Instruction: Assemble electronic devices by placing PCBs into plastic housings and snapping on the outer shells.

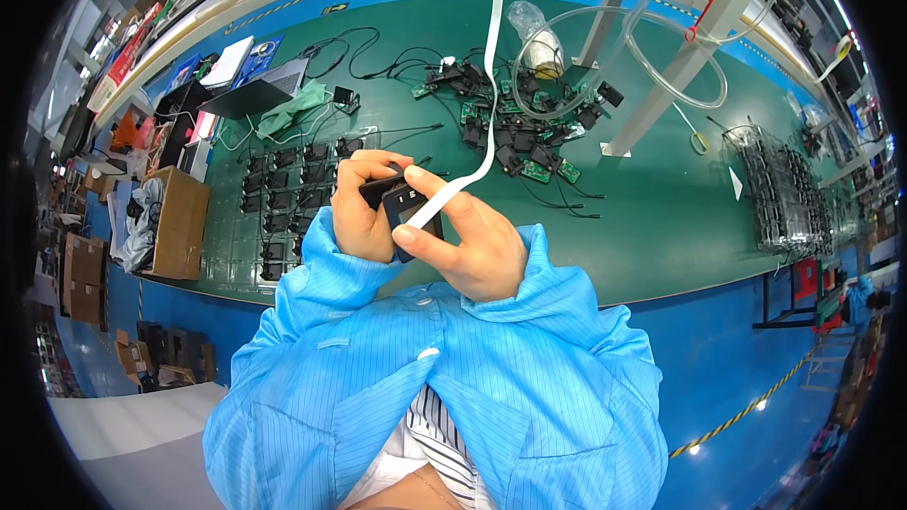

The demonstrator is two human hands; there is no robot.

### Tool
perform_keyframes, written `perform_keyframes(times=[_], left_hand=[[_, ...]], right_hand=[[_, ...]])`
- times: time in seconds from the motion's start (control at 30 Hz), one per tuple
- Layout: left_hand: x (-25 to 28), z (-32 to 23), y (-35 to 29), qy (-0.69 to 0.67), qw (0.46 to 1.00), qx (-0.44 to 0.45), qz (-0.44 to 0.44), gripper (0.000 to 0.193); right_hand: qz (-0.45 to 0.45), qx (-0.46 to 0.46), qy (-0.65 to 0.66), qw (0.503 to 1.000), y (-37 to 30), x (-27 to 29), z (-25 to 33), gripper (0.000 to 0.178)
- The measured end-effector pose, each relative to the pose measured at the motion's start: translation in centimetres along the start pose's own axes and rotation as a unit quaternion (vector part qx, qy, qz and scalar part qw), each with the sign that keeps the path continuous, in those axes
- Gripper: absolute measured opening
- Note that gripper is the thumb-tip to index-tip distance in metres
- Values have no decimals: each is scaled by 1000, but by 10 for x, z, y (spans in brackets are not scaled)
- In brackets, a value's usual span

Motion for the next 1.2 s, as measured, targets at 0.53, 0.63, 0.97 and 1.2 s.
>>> perform_keyframes(times=[0.53, 0.63, 0.97, 1.2], left_hand=[[-5, 12, 11, -53, 993, -30, 104, 36], [-16, 34, -1, -365, 884, 278, 88, 36], [-26, 13, -10, -75, 962, 229, 125, 39], [-22, 13, -17, -207, 952, 227, 17, 39]], right_hand=[[-1, 216, 79, 973, 17, 15, -10, 104], [-20, 126, 132, 983, 20, 21, -21, 108], [-130, 135, -142, 972, 12, 11, -14, 113], [-124, 134, -117, 976, 12, 1, -9, 109]])
Point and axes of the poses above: each hand's wrist, its own y-axis towards the middle knuckle, its own x-axis out of the back of the hand, z = x × y, the point moved 6 cm from there along y, towards the middle knuckle, and after that the axes turned 14 degrees about -x, right-handed, at the moved point
